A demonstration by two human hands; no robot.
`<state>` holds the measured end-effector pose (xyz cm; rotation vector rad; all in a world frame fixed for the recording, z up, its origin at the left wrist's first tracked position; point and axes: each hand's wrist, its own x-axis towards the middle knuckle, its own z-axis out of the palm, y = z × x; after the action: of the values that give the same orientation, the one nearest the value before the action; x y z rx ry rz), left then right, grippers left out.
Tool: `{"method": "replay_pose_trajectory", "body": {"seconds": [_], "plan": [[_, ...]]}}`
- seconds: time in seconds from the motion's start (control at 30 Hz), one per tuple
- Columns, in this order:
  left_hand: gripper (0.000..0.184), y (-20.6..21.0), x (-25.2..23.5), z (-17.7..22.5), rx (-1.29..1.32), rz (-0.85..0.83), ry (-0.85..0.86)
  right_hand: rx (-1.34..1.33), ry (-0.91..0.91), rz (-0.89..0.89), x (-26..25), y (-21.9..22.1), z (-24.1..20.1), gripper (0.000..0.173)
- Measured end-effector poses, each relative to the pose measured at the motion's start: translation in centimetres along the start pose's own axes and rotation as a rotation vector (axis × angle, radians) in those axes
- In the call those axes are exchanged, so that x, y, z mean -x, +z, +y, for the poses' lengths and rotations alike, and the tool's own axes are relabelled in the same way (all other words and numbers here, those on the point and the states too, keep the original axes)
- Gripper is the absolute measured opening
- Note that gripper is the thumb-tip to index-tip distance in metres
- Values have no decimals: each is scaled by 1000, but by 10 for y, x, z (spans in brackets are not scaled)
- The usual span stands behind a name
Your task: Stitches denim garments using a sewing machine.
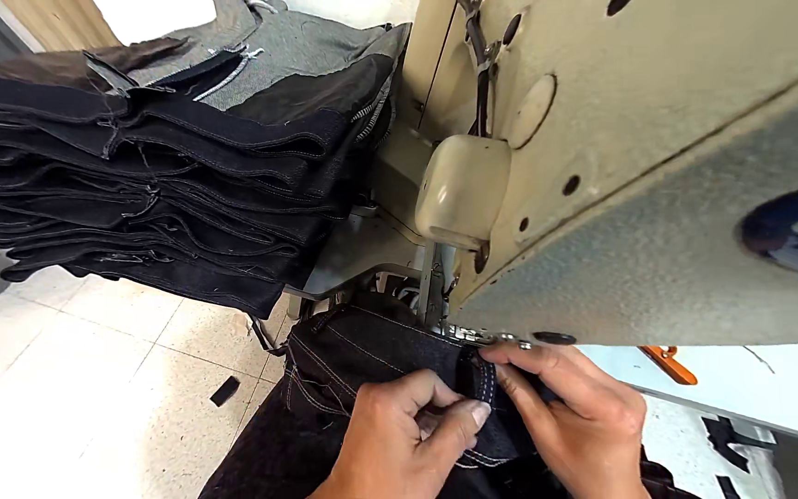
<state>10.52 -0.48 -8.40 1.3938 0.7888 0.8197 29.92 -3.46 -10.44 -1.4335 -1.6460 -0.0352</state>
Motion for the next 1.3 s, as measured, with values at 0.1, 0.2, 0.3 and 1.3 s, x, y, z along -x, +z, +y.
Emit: {"method": "replay_pose_trajectory", "body": {"seconds": [0.1,0.2,0.3,1.3], "plan": [[10,3,-1,-3,0,34,5,119,-144,-75,-1,-7,-2,17],[15,4,-3,8,33,26,-126,148,-178,-135,2,-13,4,29],[25,0,-5,10,-125,-49,-101,122,-173,-152,5,-13,11,34],[27,-26,-31,-32,-1025,9,871,-71,193,-34,13,-2,33,46]]}}
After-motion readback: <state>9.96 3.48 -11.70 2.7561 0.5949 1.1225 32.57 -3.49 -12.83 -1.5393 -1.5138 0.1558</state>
